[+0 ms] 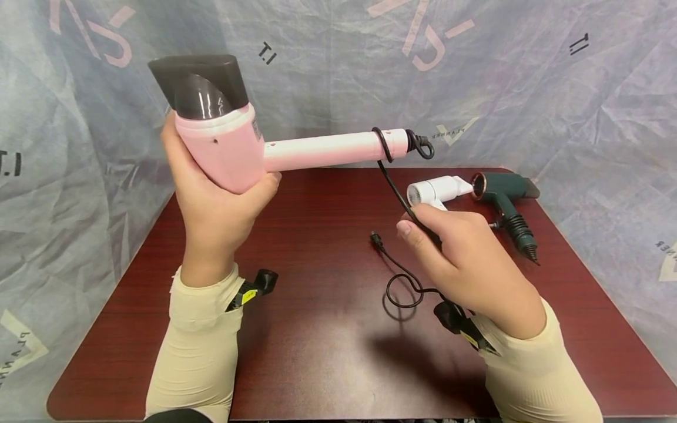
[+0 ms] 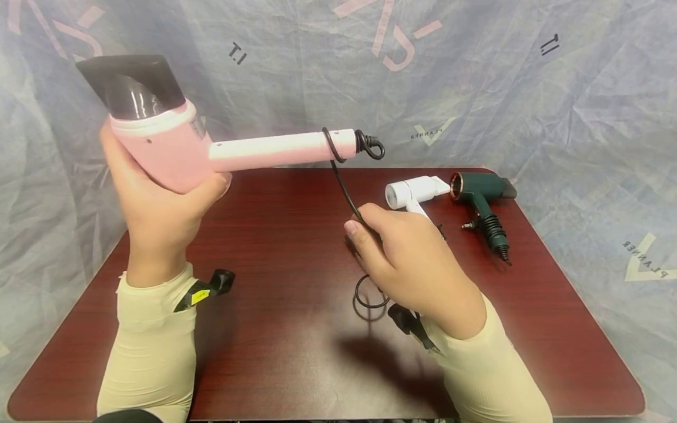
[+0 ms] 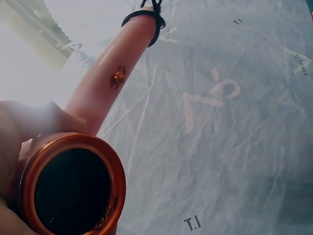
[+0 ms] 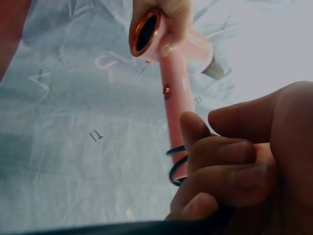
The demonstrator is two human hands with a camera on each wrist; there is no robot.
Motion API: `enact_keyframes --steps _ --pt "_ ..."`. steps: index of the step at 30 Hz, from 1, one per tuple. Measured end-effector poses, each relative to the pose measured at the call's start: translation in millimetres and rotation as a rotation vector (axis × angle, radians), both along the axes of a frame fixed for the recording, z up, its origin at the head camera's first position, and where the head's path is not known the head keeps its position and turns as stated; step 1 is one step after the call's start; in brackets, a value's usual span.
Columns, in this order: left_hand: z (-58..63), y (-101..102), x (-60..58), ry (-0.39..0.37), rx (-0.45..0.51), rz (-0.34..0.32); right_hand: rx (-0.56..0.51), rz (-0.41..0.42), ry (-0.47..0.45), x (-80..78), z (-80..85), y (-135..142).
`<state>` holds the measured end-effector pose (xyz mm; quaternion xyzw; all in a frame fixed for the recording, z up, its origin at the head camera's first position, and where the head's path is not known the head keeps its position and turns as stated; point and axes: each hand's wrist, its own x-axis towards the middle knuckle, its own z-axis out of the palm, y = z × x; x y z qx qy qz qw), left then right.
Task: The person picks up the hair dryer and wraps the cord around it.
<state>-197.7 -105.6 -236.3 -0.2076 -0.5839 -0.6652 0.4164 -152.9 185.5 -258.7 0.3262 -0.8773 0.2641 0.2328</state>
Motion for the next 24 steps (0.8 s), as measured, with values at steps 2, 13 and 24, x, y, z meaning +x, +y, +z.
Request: enact_keyframes --steps 2,13,24 --pt "0.1 0 0.6 -0.02 -0.041 0.018 -0.017 0.001 0.014 1.4 1.0 0" --pt "-1.6 -5 6.7 -0.098 -0.298 0.043 -0.125 0.016 0.203 -0.1 6.0 8" --pt "-1.3 -9 12.3 -0.102 -0.466 -0.084 -0.18 0.091 0.221 0.4 18.5 8"
